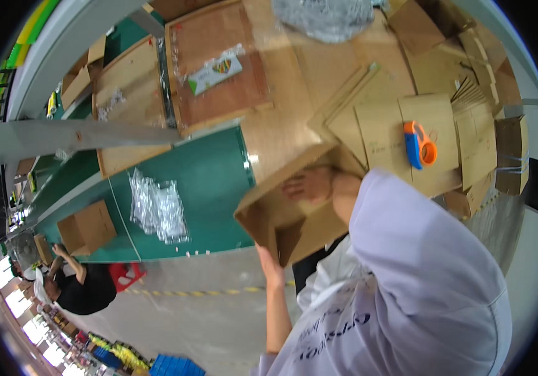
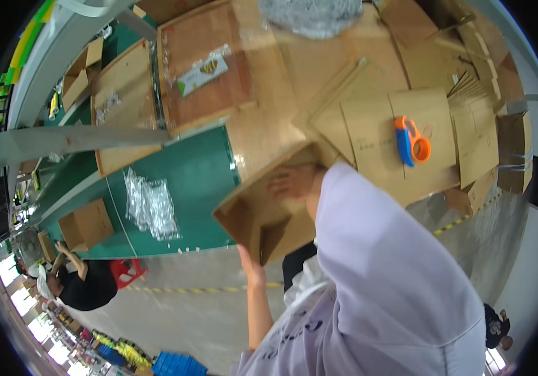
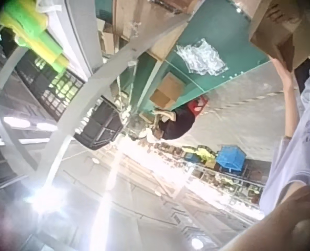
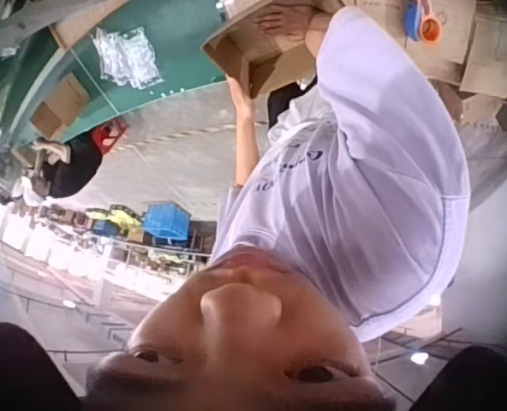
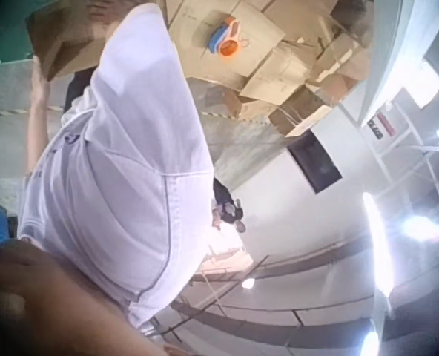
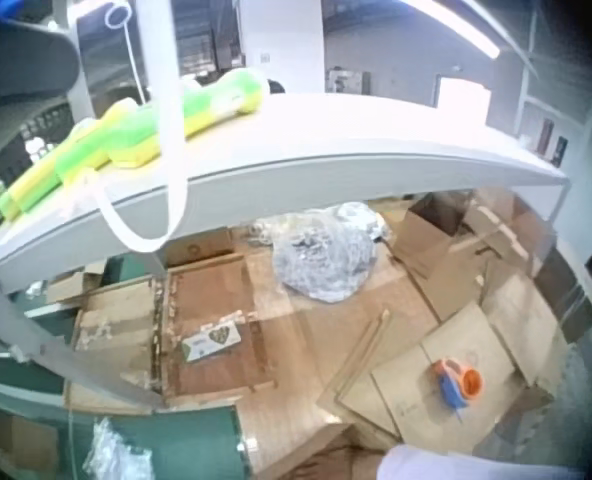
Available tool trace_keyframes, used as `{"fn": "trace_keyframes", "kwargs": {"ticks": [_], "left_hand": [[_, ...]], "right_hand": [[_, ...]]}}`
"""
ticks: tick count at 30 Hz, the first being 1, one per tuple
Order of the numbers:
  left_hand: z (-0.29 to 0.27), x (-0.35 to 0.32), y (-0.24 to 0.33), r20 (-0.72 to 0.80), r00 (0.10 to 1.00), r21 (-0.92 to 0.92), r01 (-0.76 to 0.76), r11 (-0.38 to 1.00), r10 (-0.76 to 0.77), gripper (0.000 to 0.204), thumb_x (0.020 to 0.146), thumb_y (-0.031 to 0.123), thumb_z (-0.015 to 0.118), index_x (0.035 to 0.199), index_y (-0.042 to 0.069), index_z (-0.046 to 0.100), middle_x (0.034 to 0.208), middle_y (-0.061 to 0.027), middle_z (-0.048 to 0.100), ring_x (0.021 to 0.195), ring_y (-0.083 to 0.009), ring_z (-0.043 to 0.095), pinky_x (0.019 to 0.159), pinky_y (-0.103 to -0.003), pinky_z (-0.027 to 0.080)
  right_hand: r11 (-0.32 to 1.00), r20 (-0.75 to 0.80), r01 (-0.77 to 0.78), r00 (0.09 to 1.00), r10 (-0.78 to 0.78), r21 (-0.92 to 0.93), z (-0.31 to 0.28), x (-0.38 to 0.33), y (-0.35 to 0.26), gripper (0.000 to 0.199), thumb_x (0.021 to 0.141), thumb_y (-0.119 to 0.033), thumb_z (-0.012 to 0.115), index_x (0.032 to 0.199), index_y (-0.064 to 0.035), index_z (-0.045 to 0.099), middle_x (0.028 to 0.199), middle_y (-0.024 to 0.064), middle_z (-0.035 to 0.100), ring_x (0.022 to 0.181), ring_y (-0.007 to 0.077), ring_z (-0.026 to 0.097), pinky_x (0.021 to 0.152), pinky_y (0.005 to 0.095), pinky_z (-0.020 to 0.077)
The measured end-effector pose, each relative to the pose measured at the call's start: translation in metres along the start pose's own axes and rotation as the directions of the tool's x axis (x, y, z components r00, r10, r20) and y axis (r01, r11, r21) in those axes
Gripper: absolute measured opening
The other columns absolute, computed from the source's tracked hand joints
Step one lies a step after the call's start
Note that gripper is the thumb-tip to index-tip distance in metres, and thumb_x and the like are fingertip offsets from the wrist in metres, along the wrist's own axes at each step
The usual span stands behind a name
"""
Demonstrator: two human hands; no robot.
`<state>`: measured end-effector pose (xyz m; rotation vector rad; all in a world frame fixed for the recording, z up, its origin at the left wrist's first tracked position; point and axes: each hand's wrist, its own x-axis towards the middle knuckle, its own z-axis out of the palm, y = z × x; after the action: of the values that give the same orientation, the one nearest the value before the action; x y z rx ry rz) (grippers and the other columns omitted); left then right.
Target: The person assembles and seals cardboard boxes using a tape dispenser.
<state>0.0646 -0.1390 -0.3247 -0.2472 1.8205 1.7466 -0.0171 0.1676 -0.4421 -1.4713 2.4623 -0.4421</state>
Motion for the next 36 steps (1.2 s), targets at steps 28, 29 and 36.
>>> {"fn": "trace_keyframes", "kwargs": {"ticks": [28,29,36], "left_hand": [[0.021,0.083,0.145,-0.004,1.0,-0.329,-0.008,0.944,0.007,0.04,0.103,0.023,0.033,0.133,-0.002,0.039,0.131,-0.0171,0.051,0.115,-0.0346,0.056,0.092,-0.052,0.052],[0.024,0.098,0.158,0.015,1.0,-0.344,-0.02,0.939,0.027,0.04,0.102,0.023,0.033,0.133,-0.002,0.04,0.13,-0.0169,0.052,0.115,-0.0341,0.056,0.093,-0.051,0.052],[0.049,0.259,0.243,0.137,0.989,-0.535,0.02,0.844,0.063,0.039,0.099,0.021,0.028,0.124,-0.001,0.046,0.127,-0.019,0.052,0.12,-0.0362,0.05,0.098,-0.058,0.046]], "right_hand": [[0.16,-0.378,-0.447,-0.456,0.806,0.88,-0.122,-0.109,-0.237,0.011,0.086,-0.011,0.06,0.093,-0.0022,0.063,0.08,0.0133,0.065,0.072,0.0255,0.064,0.064,0.0348,0.0493],[0.044,-0.28,-0.448,-0.475,0.834,0.893,-0.102,-0.11,-0.249,0.012,0.086,-0.011,0.061,0.093,-0.002,0.062,0.08,0.0134,0.065,0.071,0.0261,0.064,0.064,0.0352,0.0492],[-0.127,-0.109,-0.361,-0.565,0.818,0.924,-0.003,-0.098,-0.304,0.014,0.085,-0.012,0.062,0.094,-0.0017,0.063,0.081,0.016,0.066,0.072,0.0271,0.065,0.066,0.035,0.0505]]}}
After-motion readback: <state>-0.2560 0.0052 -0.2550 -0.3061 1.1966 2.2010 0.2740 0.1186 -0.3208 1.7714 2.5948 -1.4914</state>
